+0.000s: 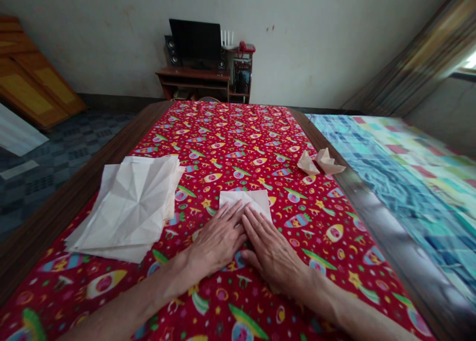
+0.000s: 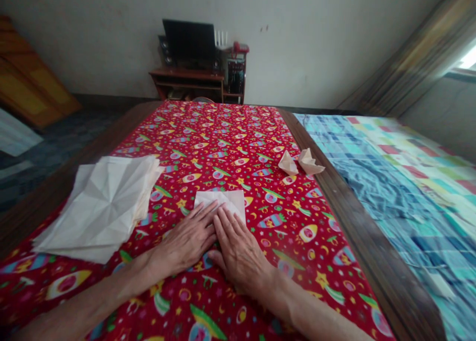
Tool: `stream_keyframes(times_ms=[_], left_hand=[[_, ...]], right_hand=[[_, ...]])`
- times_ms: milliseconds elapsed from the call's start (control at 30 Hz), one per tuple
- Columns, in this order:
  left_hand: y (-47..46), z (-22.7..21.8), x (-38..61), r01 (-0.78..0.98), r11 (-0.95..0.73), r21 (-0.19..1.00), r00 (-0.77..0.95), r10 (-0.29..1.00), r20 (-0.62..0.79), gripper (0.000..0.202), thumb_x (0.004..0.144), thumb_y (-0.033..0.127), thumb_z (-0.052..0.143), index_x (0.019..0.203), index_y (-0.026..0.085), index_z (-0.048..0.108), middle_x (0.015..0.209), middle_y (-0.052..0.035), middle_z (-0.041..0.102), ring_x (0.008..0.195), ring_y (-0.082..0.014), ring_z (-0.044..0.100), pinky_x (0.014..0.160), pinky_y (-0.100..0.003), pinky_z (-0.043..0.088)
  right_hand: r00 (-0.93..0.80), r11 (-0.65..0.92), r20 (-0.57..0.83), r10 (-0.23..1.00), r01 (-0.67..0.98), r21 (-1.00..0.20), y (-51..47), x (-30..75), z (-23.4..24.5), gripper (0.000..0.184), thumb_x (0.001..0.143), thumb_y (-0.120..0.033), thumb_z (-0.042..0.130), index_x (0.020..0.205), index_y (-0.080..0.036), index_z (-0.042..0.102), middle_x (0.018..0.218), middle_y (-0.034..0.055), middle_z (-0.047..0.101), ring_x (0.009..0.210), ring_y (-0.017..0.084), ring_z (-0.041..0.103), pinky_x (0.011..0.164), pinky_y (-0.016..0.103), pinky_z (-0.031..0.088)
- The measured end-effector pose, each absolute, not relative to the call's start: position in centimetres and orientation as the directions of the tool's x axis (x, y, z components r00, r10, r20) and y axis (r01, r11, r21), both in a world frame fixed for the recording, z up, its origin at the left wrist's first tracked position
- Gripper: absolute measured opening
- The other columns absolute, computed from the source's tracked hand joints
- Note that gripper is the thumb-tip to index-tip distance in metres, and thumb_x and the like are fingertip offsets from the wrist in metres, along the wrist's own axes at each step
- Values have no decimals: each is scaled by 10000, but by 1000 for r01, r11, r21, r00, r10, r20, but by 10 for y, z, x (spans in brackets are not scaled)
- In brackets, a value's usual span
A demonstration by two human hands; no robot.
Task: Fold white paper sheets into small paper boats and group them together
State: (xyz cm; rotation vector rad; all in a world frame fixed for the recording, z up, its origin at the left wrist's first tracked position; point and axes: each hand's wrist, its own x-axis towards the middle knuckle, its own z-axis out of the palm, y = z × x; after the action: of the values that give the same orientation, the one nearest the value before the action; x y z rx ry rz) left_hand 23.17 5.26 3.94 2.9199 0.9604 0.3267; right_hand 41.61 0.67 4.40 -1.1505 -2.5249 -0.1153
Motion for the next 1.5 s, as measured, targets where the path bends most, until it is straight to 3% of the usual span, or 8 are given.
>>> stream_keyframes(times_ms=[133,333,533,733,1000,1200,1333,1500], left_hand=[[52,40,230,591,-799,116,779,602,175,448,979,332,349,1413,221,351,1522,-72,282,1413,-243,219,1140,-452,227],[47,39,210,594,-799,91,784,601,155,438,973,337,381,1408,280,362,1523,-24,287,1406,-228,241,1132,-440,232],[38,42,181,598,-798,74,781,601,169,429,970,332,394,1397,293,380,1487,-1,363,1374,-206,317,1137,-456,224],[45,49,202,583,-796,167,747,605,275,353,977,264,356,1227,159,582,1347,-79,540,1306,-202,430,1105,-411,343],[83,40,227,628,-773,86,756,633,165,547,974,416,327,1386,62,386,1494,-151,309,1406,-252,233,1143,-407,265],[90,38,211,696,-718,20,707,690,153,568,975,430,285,1409,69,348,1512,-137,268,1418,-227,197,1157,-394,211],[87,37,203,712,-702,21,689,704,172,566,977,431,279,1413,74,341,1506,-141,280,1415,-229,209,1151,-431,221],[87,38,204,715,-694,80,668,713,215,483,982,339,301,1372,76,412,1471,-149,353,1391,-226,279,1134,-435,268]], right_hand=[[-635,675,253,729,729,-114,2,432,34,728,933,-461,435,1447,9,224,1511,237,196,1415,291,148,1109,440,336],[-643,659,162,748,749,-69,-2,460,39,676,950,-441,408,1468,-53,214,1526,166,208,1420,266,137,1120,442,320],[-610,625,269,745,780,36,-6,461,42,530,944,-353,437,1363,-29,424,1405,188,441,1326,287,380,1050,469,414],[-560,599,418,715,799,46,16,433,42,304,948,-199,395,987,-94,678,1030,143,701,1023,248,639,1058,501,384],[-574,588,247,781,809,21,57,436,35,555,963,-380,377,1370,-3,405,1439,214,375,1364,294,309,1094,466,338],[-491,500,202,847,866,9,58,456,36,532,956,-359,384,1352,-8,433,1433,222,379,1353,305,329,1094,501,314],[-419,436,310,854,900,16,46,444,42,461,954,-340,398,1241,-6,534,1362,256,463,1308,334,394,1072,550,319],[-665,697,327,671,717,26,30,410,48,343,925,-304,494,1170,-71,556,1249,190,578,1182,280,515,920,415,490]])
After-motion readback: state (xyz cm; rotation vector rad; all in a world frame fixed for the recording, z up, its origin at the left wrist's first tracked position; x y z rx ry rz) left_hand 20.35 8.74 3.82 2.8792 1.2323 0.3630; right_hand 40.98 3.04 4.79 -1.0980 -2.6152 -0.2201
